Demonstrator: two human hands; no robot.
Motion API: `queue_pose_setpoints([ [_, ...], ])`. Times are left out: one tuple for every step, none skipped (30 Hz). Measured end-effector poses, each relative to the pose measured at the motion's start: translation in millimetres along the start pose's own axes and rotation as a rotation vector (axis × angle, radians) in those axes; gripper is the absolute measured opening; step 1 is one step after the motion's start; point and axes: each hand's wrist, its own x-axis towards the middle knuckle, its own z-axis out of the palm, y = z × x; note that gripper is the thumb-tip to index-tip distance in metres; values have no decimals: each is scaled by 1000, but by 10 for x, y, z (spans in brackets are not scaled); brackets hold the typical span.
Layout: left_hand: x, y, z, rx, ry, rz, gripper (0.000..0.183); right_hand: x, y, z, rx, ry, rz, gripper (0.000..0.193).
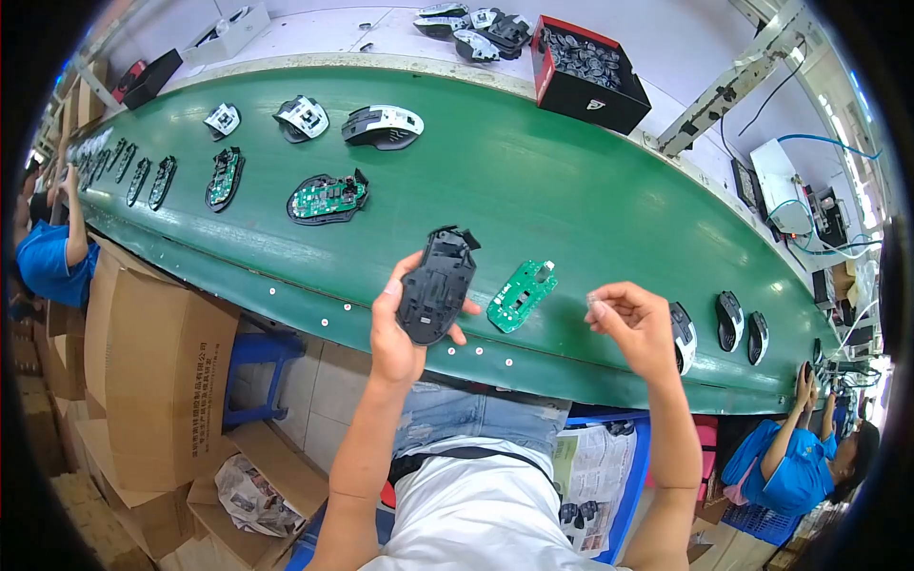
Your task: The person installs a clear optical piece into a mouse bottom casing, then attaches top shells and components onto computer mouse assemblies along a conveyor belt by hand.
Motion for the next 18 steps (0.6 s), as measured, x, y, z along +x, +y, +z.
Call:
queue_pose_setpoints([
  [-17, -20, 26, 5, -4, 3, 62, -7, 22, 52, 39, 5, -9, 18],
  [-37, -18, 57, 23, 8, 6, 63, -6, 27, 108, 74, 22, -12, 16],
  [-67, -26, 54, 26, 12, 3, 63, -6, 37, 156, 78, 21, -9, 16],
  [-93, -34, 48, 54, 19, 16, 64, 6, 42, 196, 25, 20, -43, 14],
  [-119, -41, 42, 80, 26, 29, 65, 23, 47, 235, -30, 19, -77, 13],
  [-124, -44, 37, 81, 26, 30, 65, 72, 52, 269, -56, 33, -153, 10],
  [-128, -47, 31, 82, 21, 32, 66, 101, 30, 288, -57, 33, -154, 10],
  [-125, -48, 27, 82, 15, 34, 67, 123, -2, 301, -121, 56, -166, 10],
  [-123, -51, 24, 79, 17, 34, 67, 139, -27, 316, -186, 78, -176, 11],
  [-120, -50, 25, 86, 13, 41, 67, 155, -51, 332, -189, 77, -174, 11],
  [-115, -51, 26, 92, 9, 47, 67, 169, -73, 348, -187, 97, -185, 11],
  [-115, -47, 28, 88, 11, 45, 67, 178, -86, 362, -185, 116, -195, 11],
  [-112, -43, 30, 96, 3, 48, 67, 188, -89, 369, -188, 114, -191, 11],
  [-112, -42, 32, 103, -4, 51, 67, 198, -87, 374, -273, 122, -246, 12],
  [-112, -39, 30, 100, -4, 47, 67, 202, -87, 381, -359, 131, -301, 12],
  [-111, -37, 27, 109, -8, 52, 68, 200, -86, 385, -362, 132, -296, 12],
  [-111, -35, 25, 119, -12, 57, 68, 196, -85, 390, -373, 125, -313, 12],
  [-110, -31, 24, 116, -11, 54, 68, 198, -82, 391, -385, 117, -331, 12],
])
